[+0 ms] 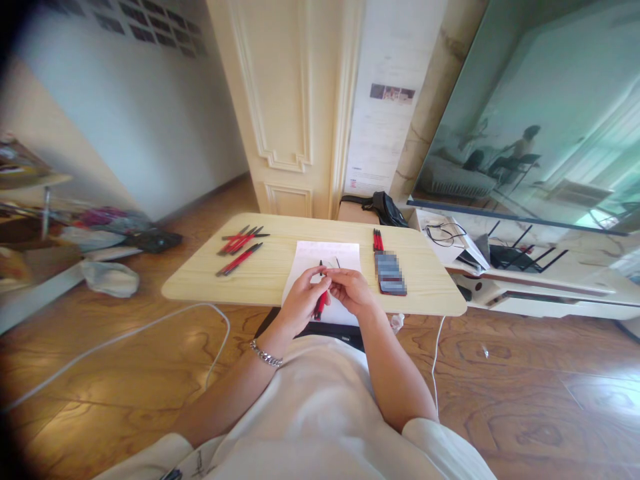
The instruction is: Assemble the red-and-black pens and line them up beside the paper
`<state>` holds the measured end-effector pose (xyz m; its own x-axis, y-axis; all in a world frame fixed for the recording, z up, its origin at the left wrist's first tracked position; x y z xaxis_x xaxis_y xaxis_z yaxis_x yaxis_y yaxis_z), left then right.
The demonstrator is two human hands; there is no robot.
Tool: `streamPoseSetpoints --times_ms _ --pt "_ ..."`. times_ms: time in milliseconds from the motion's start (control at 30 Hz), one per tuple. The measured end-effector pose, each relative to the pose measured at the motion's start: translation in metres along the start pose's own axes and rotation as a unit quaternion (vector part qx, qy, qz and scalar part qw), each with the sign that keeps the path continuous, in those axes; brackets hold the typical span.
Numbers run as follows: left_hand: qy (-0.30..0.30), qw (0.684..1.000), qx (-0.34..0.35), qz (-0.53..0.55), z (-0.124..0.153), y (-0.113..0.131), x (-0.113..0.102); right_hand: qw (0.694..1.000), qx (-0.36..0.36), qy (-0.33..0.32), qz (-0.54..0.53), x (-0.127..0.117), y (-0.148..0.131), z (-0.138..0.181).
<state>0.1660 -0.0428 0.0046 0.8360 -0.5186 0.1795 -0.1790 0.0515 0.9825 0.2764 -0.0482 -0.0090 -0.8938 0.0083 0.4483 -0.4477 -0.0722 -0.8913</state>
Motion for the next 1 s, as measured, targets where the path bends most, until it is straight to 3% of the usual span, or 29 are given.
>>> streamPoseSetpoints --times_ms 133,233,333,467,567,767,867,933,1000 --pt "-0.017 1.0 0.0 -0.018 0.001 -0.001 0.0 0.998 -0.028 0.044 0.042 -0.015 -0.016 -0.011" --pt "-0.008 1.0 -0.011 -0.01 0.001 -0.003 0.0 0.974 -0.089 0.129 0.164 -0.037 -0.034 -0.025" --pt "0.005 1.0 -0.014 0.003 0.0 -0.005 -0.002 0.892 -0.106 0.215 0.383 -0.057 -0.047 -0.04" --pt "0.004 1.0 -0.015 0.011 -0.004 -0.01 -0.004 0.763 -0.066 0.226 0.602 -0.065 -0.044 -0.053" --pt "0.006 1.0 -0.011 0.014 -0.006 -0.012 -0.006 0.718 -0.064 0.229 0.654 -0.063 -0.039 -0.055" --pt "0.049 0.999 0.003 0.012 -0.01 -0.013 -0.015 0.735 -0.082 0.239 0.629 -0.06 -0.046 -0.049" --pt "0.08 0.996 0.027 -0.004 -0.014 -0.012 -0.021 0.782 -0.114 0.228 0.568 -0.047 -0.054 -0.03" --pt "0.099 0.994 0.053 -0.018 -0.016 -0.009 -0.024 0.83 -0.127 0.17 0.516 -0.03 -0.05 -0.013" --pt "0.114 0.99 0.079 -0.027 -0.017 -0.007 -0.026 0.857 -0.12 0.096 0.492 -0.01 -0.041 0.006"
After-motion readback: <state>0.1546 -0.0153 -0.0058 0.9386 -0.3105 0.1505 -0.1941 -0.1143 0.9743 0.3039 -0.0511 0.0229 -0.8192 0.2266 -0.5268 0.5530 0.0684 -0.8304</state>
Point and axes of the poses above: each hand's wrist, its own z-axis away from the middle knuckle, its own x-axis out of the palm, y = z × x, the point moved 6 cm from there along -z, towards the middle knuckle, and after that the axes turned 2 degrees about x, right-handed, at the moved point
